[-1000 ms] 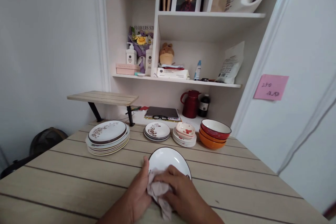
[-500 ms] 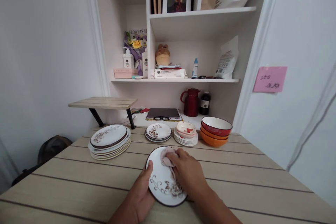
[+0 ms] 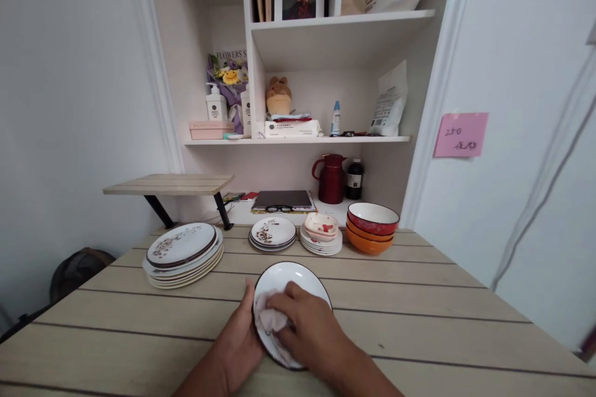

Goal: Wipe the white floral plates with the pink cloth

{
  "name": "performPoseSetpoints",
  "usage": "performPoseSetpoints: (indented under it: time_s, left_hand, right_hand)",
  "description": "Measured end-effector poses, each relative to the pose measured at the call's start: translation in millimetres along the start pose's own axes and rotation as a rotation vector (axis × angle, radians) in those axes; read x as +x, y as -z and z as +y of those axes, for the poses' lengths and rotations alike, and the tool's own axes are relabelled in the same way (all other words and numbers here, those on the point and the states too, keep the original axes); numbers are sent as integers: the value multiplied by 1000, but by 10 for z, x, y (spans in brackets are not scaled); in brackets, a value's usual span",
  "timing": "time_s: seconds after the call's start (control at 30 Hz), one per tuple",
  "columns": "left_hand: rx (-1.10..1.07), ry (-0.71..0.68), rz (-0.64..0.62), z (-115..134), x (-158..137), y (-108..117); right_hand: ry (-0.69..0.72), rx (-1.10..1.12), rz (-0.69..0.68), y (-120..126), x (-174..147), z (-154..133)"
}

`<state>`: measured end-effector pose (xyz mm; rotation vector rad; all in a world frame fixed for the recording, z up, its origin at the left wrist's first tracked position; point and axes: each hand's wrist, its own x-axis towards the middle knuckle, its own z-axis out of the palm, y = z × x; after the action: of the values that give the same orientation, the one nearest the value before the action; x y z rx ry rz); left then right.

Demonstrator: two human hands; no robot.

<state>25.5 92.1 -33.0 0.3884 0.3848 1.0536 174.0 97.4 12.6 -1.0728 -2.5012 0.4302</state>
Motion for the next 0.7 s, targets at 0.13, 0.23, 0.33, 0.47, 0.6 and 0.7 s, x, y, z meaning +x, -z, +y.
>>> performPoseSetpoints:
  time_s: [0.13,0.23,0.33,0.47,0.6,0.7]
  left_hand:
    - [0,-61,75,-20,-14,-65]
    - [14,-72,114,-10,-25,-87]
    - [66,-40,138,5,-46,-96]
    - [86,-52,79,-7,-64,-106]
    - [88,-87,117,-39,-35,-113]
    - [81,-129,185,-58,-14,-123]
  right_hand:
    - [-129,-193,142,-37,112,169]
    - [-276,-276,101,69,60,343]
    - [-296,-296,-6,225,-66,401]
    - [-126,-144,-128,310,-160,276]
    - [-29,14,-29,125,-44,142]
    - [-76,-127,102,-33,98,150]
